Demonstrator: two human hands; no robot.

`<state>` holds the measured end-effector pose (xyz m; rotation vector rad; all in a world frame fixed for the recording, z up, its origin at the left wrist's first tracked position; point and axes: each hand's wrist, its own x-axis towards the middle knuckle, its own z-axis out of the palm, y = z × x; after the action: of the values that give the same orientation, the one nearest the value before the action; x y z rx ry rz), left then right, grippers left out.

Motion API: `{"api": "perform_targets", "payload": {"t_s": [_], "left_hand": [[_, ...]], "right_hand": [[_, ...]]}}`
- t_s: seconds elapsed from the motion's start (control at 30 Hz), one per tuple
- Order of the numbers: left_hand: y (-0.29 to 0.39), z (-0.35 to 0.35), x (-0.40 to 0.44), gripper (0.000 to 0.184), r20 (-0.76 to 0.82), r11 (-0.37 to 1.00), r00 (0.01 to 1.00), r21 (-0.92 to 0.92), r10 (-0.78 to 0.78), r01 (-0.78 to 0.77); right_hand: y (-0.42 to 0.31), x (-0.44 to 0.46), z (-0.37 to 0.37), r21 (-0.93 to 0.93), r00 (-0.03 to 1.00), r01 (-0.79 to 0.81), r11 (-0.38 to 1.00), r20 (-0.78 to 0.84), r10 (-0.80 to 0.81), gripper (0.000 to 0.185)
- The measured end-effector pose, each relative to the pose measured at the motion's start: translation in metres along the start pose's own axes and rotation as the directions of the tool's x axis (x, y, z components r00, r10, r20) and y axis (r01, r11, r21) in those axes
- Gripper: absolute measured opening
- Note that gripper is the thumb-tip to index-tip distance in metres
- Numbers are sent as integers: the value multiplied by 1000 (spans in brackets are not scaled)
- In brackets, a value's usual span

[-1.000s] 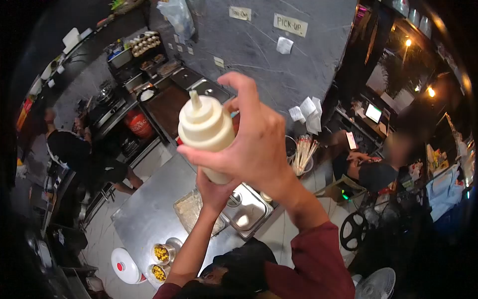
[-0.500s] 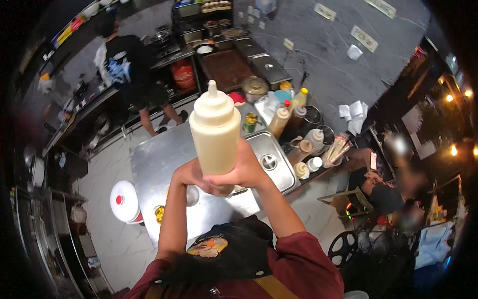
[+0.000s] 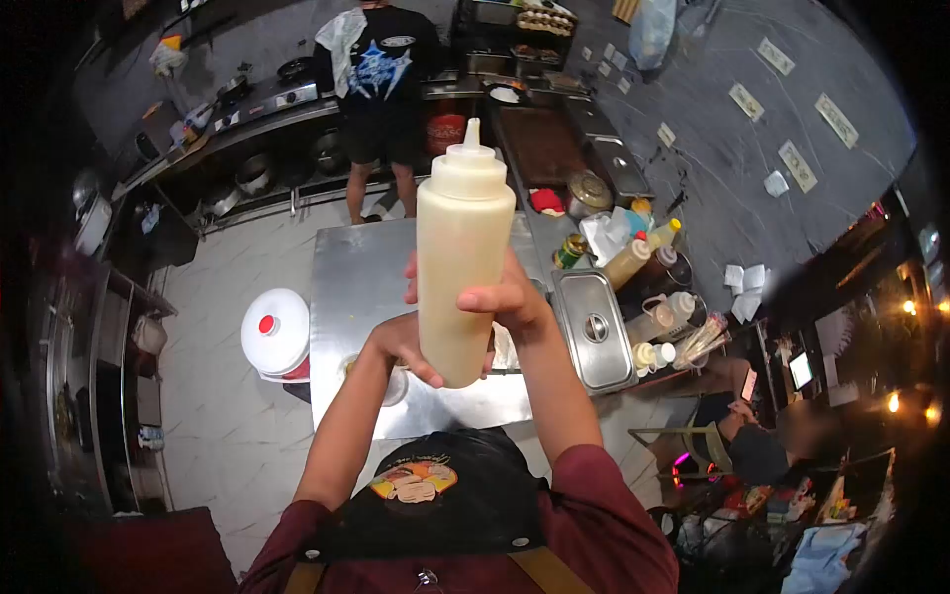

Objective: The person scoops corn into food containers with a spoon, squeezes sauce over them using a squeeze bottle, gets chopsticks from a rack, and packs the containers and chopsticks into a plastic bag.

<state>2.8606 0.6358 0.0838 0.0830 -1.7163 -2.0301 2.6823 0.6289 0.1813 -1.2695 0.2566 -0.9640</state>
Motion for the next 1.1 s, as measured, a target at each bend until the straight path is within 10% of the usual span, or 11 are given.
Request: {"api": "perform_targets", "payload": {"t_s": [0.07,0.23,0.43,0.53,0.97,1.1], "left_hand": [[19,4,-15,89,-190,988,982,148,-14,42],[28,52,-19,79,-780,894,551,430,296,129],[27,20,-44,89,-554,912,806,408,208,45],[7,17,-47,86,-526,965,822,241,216,-100],[7,9,-68,110,-469,970,883,196,-36,144],[17,10,-113,107,-463,976,879,219,115,-12]], "right_hand": [[1,3,9,-130,997,19,991,-76,-29,81],[3,11,52,-510,911,40,859,-334,-241,62],[8,18,59,-524,948,114,844,-197,-250,73],[5,22,56,-179,994,79,981,-64,-91,75],[37,4,37,-337,980,17,941,-179,-82,77],[53,-22,28,-486,975,-61,872,-216,-52,87]]}}
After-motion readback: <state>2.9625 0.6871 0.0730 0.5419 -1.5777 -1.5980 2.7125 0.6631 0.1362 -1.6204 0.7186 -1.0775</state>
